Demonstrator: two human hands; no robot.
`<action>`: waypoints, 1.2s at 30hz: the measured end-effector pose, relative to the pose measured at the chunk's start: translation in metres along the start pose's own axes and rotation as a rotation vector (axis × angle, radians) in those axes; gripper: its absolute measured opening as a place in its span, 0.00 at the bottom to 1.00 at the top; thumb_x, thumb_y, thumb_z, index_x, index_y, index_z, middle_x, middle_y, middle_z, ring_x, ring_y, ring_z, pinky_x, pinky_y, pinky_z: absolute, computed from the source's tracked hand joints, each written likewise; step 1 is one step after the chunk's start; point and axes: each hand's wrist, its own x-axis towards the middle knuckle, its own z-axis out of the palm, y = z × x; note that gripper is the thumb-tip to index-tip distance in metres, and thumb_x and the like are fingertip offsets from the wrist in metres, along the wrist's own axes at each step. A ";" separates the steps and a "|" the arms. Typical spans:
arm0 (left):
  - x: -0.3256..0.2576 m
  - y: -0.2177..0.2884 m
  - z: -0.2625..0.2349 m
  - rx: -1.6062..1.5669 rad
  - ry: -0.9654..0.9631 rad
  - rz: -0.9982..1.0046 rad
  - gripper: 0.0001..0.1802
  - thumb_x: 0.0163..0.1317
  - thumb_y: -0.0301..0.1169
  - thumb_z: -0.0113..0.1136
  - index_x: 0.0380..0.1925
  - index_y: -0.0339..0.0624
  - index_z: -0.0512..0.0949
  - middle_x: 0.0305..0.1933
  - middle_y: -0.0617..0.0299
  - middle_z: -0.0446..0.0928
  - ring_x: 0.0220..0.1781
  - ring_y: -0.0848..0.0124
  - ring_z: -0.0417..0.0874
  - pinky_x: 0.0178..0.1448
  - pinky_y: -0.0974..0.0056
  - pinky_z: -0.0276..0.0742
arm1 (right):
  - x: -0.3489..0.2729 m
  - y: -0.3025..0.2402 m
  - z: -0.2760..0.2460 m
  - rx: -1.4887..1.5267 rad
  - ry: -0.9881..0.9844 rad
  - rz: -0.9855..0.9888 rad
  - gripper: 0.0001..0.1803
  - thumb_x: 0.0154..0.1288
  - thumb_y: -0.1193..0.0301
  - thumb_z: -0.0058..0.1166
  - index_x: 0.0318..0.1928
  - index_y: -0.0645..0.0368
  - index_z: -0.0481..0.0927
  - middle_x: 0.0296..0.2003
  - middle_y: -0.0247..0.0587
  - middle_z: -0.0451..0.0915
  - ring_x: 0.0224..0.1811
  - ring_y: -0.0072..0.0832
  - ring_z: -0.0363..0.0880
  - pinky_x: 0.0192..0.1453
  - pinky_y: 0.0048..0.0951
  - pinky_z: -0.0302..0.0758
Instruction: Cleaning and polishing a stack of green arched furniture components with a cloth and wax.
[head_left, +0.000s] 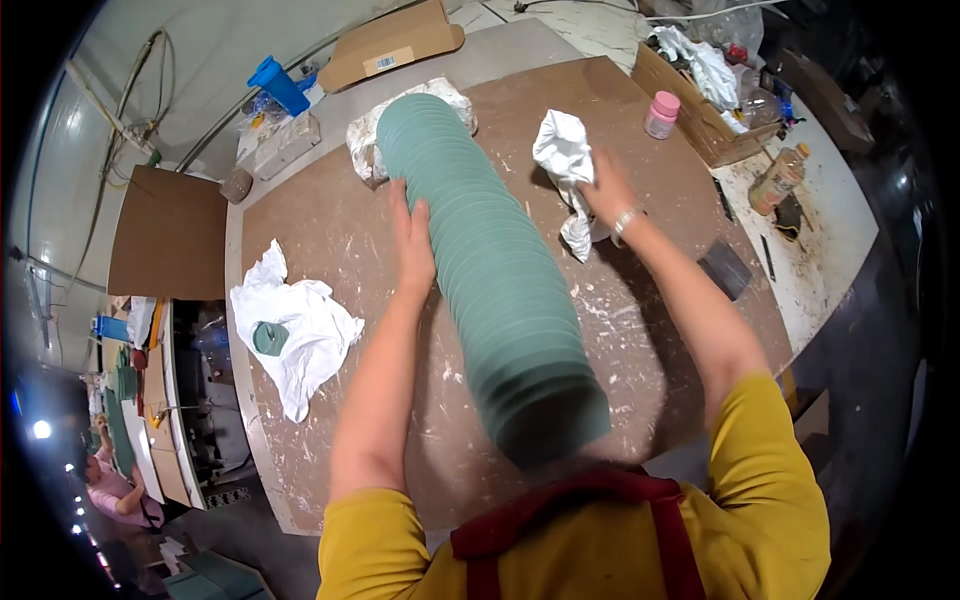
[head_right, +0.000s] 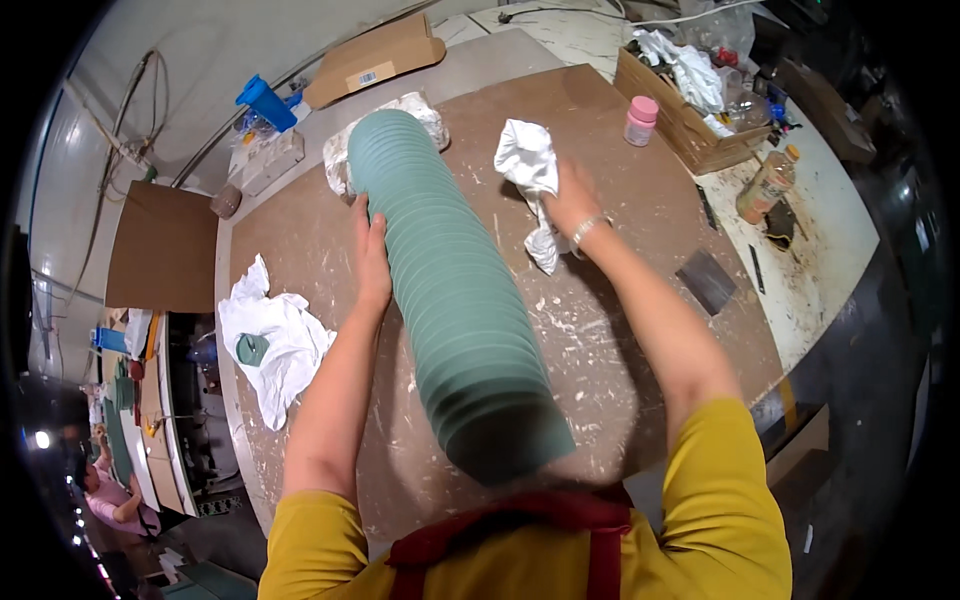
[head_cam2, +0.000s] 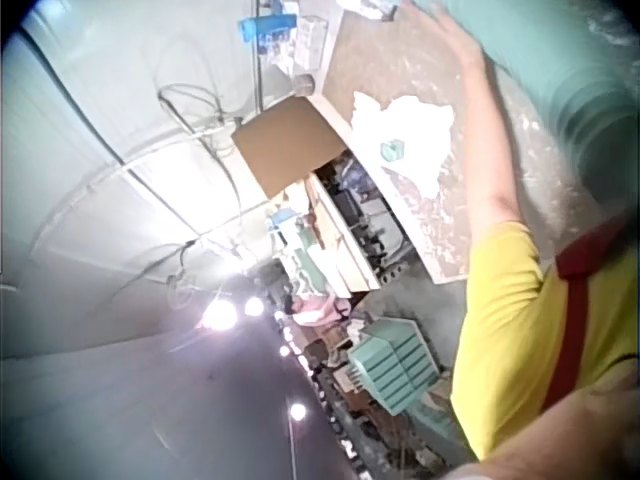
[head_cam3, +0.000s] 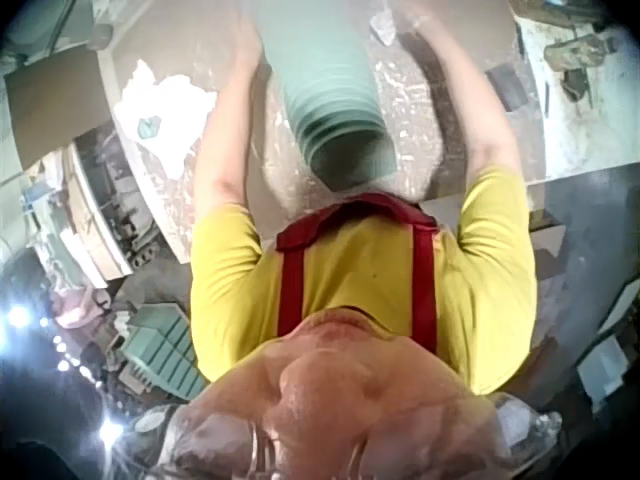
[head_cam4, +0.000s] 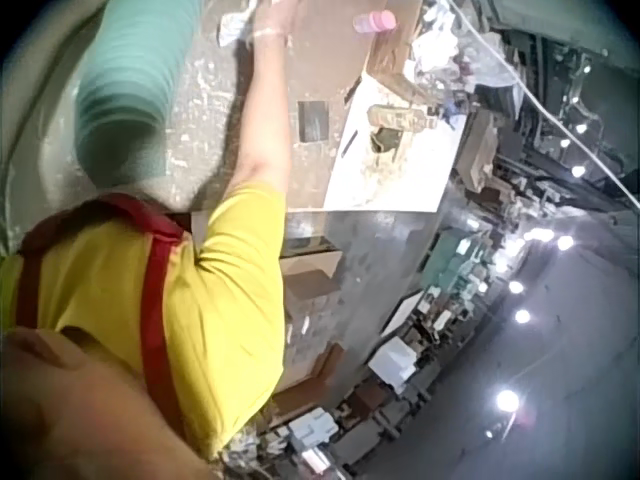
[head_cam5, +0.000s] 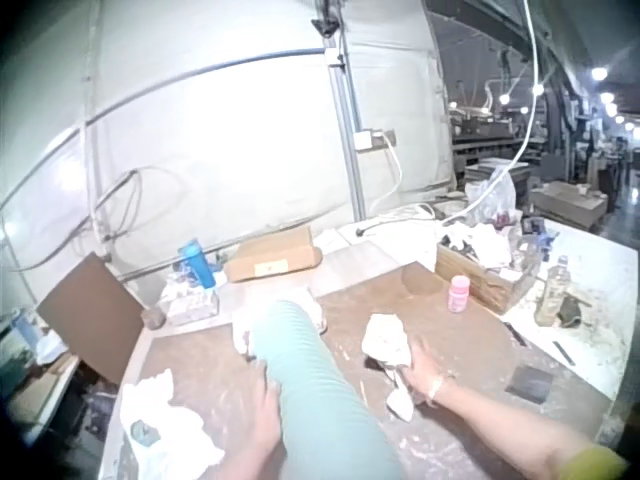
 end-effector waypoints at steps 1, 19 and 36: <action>0.003 -0.005 0.001 0.009 -0.001 0.011 0.34 0.74 0.43 0.39 0.72 0.31 0.52 0.78 0.45 0.47 0.80 0.54 0.46 0.80 0.56 0.40 | -0.020 -0.001 -0.016 -0.053 0.085 -0.099 0.32 0.66 0.65 0.54 0.68 0.61 0.64 0.64 0.58 0.69 0.63 0.46 0.71 0.65 0.39 0.68; -0.205 0.092 -0.058 -0.261 -0.157 -0.443 0.39 0.74 0.52 0.40 0.75 0.41 0.47 0.79 0.56 0.49 0.80 0.59 0.50 0.78 0.57 0.49 | -0.299 -0.054 -0.100 0.787 -0.356 0.497 0.24 0.76 0.60 0.45 0.66 0.56 0.69 0.63 0.38 0.72 0.59 0.25 0.75 0.58 0.28 0.72; -0.080 0.070 -0.013 0.126 -0.030 -0.067 0.32 0.73 0.41 0.46 0.68 0.27 0.59 0.72 0.38 0.60 0.75 0.48 0.59 0.77 0.55 0.52 | -0.091 -0.076 -0.034 0.697 -0.293 0.148 0.22 0.72 0.62 0.49 0.61 0.60 0.74 0.51 0.41 0.80 0.50 0.24 0.76 0.54 0.24 0.71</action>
